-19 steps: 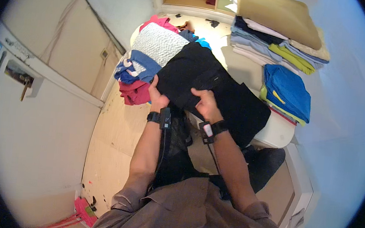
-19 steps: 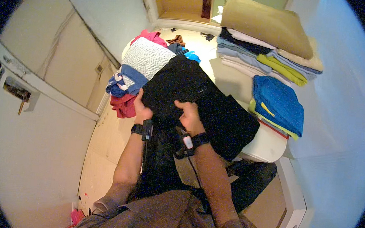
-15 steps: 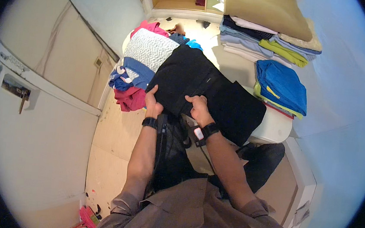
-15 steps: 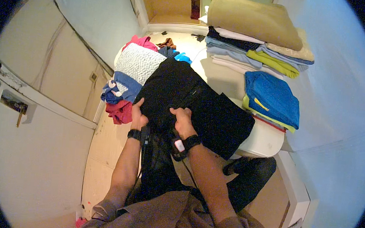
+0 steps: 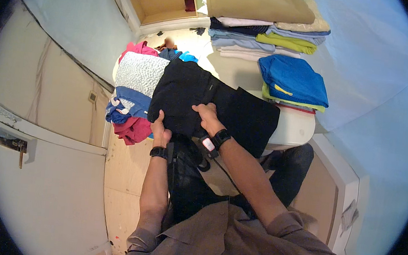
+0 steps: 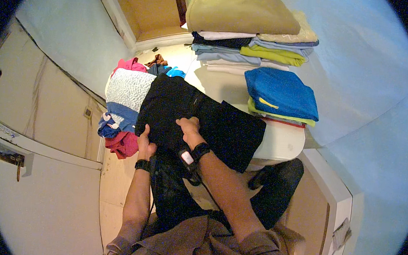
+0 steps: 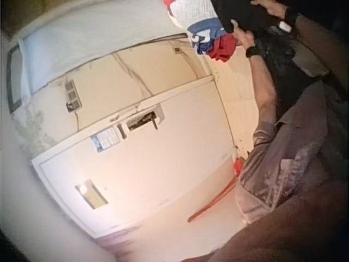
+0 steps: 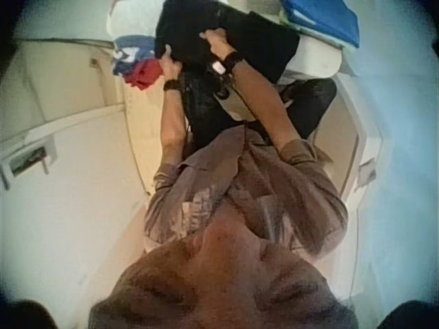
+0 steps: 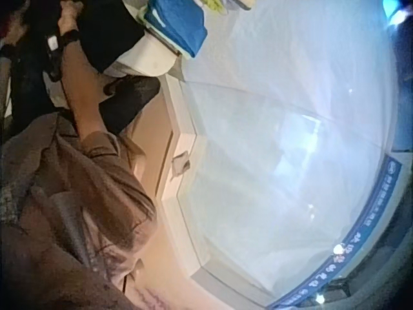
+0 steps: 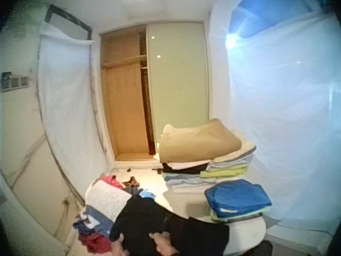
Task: The person folds a blue and white checkered shirt, a blue t-shirt, and a pair of black pants on a white surface. The person places each folded item into a neat stack.
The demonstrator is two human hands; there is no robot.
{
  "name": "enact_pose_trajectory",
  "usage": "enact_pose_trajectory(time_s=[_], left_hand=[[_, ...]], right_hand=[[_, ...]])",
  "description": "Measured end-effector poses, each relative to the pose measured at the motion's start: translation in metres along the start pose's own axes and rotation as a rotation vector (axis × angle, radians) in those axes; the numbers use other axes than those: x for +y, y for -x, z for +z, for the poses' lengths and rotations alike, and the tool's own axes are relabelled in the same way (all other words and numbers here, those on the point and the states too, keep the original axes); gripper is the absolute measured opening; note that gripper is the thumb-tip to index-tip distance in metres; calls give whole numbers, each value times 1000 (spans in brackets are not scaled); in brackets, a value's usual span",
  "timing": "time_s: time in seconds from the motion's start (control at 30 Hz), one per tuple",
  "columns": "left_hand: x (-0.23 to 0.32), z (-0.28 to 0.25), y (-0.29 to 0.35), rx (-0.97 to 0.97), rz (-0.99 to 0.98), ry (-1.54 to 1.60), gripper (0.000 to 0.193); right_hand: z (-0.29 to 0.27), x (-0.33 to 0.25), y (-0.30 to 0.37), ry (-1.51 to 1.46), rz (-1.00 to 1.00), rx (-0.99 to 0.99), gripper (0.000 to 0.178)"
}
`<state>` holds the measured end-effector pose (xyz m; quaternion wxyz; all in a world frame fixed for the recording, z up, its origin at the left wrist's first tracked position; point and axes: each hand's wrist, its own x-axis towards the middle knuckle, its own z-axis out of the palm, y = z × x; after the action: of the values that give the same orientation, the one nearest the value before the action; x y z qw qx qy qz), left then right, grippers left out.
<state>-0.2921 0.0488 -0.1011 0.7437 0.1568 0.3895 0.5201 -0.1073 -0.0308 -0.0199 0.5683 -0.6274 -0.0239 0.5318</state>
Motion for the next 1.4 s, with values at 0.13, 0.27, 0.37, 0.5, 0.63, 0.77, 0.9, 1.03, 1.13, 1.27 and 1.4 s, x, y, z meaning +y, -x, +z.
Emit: enact_pose_trajectory(time_s=[0.13, 0.27, 0.37, 0.5, 0.63, 0.77, 0.9, 1.03, 1.13, 1.27, 1.4], left_hand=[[9, 18, 22, 132, 8, -148, 45], [4, 12, 33, 122, 92, -72, 44], [-21, 20, 42, 124, 152, -118, 45], [-29, 44, 64, 141, 147, -91, 48], [-36, 38, 66, 112, 155, -85, 53], [-47, 30, 66, 185, 302, -160, 42], [-42, 42, 90, 271, 212, -234, 58], [-49, 45, 89, 245, 350, -291, 65], [-59, 37, 71, 286, 366, -350, 74], [-49, 34, 76, 119, 86, -103, 75], [-40, 36, 89, 184, -44, -163, 68]], right_hand=[[-31, -18, 50, 429, 20, -194, 44], [-93, -2, 106, 309, -616, -66, 21], [-171, 26, 111, 645, -901, 390, 21], [-200, 23, 116, 1137, -1152, 619, 34], [-150, 19, 121, 1300, -1249, 344, 50], [-117, 35, 84, 1526, -1165, 350, 53], [-109, 41, 70, 1581, -1138, 377, 51], [-108, 40, 71, 1606, -1146, 365, 44], [-113, 41, 57, 1596, -1223, 367, 37], [-121, 35, 43, 1504, -1268, 346, 33], [-111, 32, 42, 1454, -1403, 379, 31]])
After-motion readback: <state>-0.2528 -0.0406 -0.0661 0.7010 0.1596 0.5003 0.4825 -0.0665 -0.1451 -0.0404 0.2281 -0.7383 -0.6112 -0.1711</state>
